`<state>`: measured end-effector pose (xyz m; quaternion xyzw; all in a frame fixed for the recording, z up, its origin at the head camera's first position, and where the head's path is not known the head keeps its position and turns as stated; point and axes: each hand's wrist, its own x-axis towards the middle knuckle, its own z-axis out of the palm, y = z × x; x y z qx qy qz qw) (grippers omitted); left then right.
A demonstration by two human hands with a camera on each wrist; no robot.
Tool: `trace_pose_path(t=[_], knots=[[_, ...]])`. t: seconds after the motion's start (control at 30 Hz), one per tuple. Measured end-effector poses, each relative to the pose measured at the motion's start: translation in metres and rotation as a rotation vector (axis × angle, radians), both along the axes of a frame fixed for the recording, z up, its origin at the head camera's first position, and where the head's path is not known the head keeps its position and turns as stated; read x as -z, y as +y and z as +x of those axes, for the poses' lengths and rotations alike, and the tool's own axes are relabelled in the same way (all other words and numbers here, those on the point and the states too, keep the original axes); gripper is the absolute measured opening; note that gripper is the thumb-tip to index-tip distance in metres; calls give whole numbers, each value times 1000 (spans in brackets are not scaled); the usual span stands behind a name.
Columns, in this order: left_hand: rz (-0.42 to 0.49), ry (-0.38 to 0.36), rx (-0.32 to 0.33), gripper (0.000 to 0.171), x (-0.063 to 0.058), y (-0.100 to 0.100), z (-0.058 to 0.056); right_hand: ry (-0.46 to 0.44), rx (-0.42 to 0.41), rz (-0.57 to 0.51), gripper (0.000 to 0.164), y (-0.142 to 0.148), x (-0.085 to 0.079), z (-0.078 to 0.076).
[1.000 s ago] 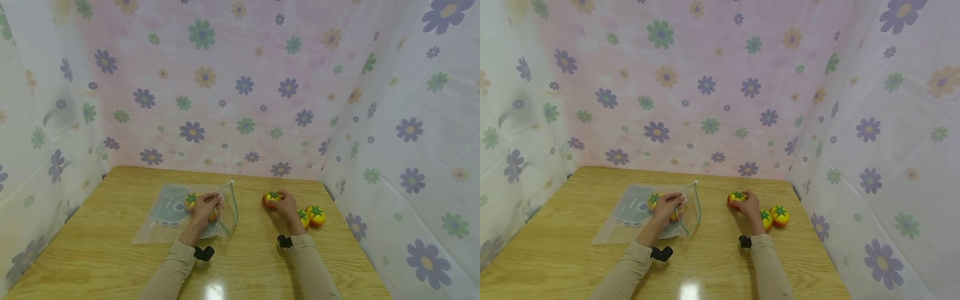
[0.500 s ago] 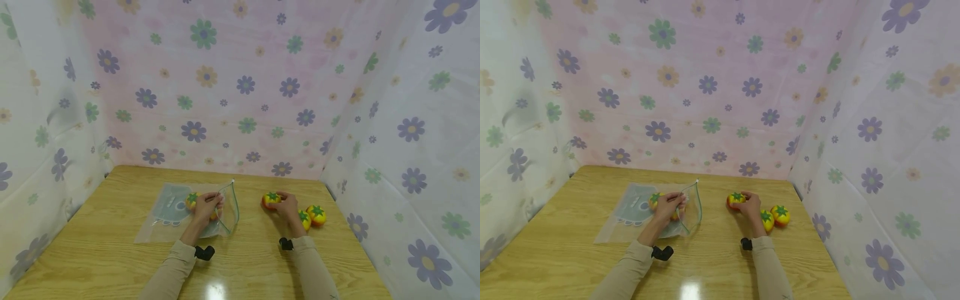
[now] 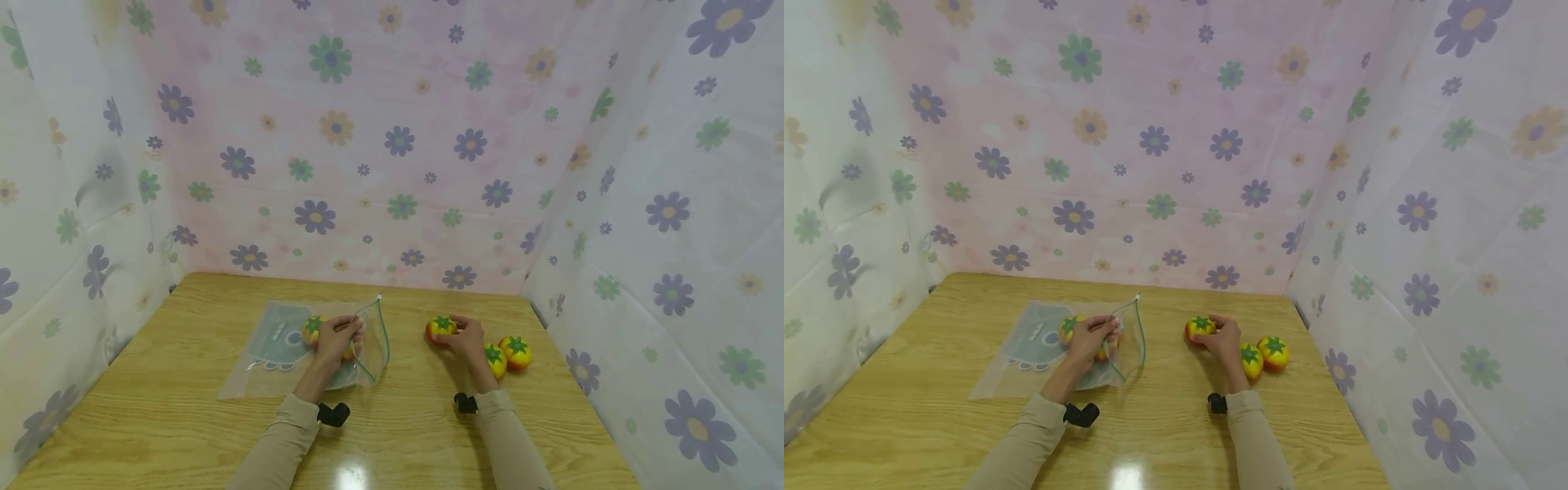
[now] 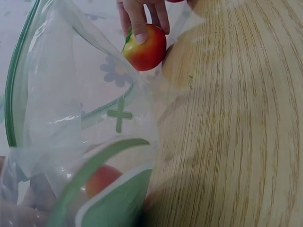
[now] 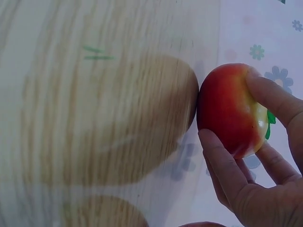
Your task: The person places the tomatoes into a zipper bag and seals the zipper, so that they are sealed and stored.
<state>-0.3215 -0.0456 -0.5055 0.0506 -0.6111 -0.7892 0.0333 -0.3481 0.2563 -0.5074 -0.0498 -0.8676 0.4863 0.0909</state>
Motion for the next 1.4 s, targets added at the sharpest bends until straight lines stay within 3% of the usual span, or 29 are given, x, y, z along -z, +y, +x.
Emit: trace_pose_path(t=[0.27,0.7,1.1,1.4], knots=[[0,-5,55,28,0,-4,-3,5,-20,12,65,-3,0,4],[-23,-21,-4,28,-1,-2,-1,-36,-46,15,64,-6,-1,11],[-23,-3,7,26,0,-2,-2,12,-152,-38,60,-16,2,17],[-63,9,-1,23,1,-1,-5,20,-308,-170,66,-24,-2,19]])
